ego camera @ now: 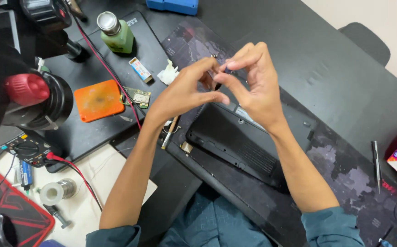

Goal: The recorder is disassembling the back casing of a laptop using a screwdriver and a prying tool.

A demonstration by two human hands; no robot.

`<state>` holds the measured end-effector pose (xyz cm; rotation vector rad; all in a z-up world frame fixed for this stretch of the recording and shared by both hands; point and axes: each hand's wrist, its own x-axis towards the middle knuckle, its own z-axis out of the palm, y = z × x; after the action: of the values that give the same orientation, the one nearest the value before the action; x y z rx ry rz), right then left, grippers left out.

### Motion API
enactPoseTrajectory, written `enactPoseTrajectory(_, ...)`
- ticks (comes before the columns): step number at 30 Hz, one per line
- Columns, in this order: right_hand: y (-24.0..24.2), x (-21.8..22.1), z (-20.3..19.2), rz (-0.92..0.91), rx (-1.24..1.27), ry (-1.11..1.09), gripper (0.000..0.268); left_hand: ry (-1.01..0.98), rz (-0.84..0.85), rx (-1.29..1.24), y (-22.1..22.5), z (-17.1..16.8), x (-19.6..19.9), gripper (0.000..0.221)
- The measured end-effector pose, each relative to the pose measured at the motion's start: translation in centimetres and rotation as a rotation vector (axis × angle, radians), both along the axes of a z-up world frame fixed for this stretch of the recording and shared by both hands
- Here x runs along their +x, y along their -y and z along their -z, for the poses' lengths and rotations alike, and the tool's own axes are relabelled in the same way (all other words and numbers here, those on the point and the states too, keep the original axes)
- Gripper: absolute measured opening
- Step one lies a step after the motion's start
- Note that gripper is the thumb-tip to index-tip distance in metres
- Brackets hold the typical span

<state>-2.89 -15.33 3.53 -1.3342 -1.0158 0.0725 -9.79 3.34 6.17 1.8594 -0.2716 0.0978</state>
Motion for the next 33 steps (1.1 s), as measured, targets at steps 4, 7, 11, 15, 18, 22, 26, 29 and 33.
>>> enactPoseTrajectory(4,-0.2,-0.2,-2.2,-0.051,-0.026,-0.196,0.029,-0.029,0.122,-0.144,-1.2,2.0,0.6,0.044)
enactPoseTrajectory(7,-0.8,-0.7,-2.9,-0.084,-0.032,-0.155,0.033,0.045,0.031,-0.080,-1.3,4.6,1.2,0.024)
enactPoseTrajectory(11,0.0,0.1,0.1,-0.049,0.027,-0.089,0.036,0.027,0.000,-0.065,-0.3,2.3,0.7,0.032)
enactPoseTrajectory(15,-0.1,-0.4,-2.6,-0.069,-0.002,-0.345,0.025,-0.066,0.102,-0.178,-0.2,1.2,0.8,0.038)
enactPoseTrajectory(18,-0.9,-1.3,-4.2,-0.032,-0.068,-0.252,0.027,-0.074,0.047,-0.132,-0.5,5.2,1.3,0.018)
enactPoseTrajectory(22,-0.3,-0.4,-1.0,0.031,-0.055,0.020,0.033,-0.093,-0.050,-0.037,-0.7,3.8,0.8,0.021)
enactPoseTrajectory(26,-0.1,-0.4,-2.3,0.003,-0.052,-0.157,0.027,0.003,0.161,-0.101,-1.5,3.4,0.9,0.020)
enactPoseTrajectory(29,-0.3,-0.8,-3.0,0.009,-0.089,-0.095,0.029,0.005,0.060,-0.069,-1.2,4.2,1.0,0.023)
enactPoseTrajectory(33,0.2,-0.1,-0.4,0.054,-0.066,0.036,0.035,-0.007,0.061,-0.083,-1.1,4.3,1.0,0.025)
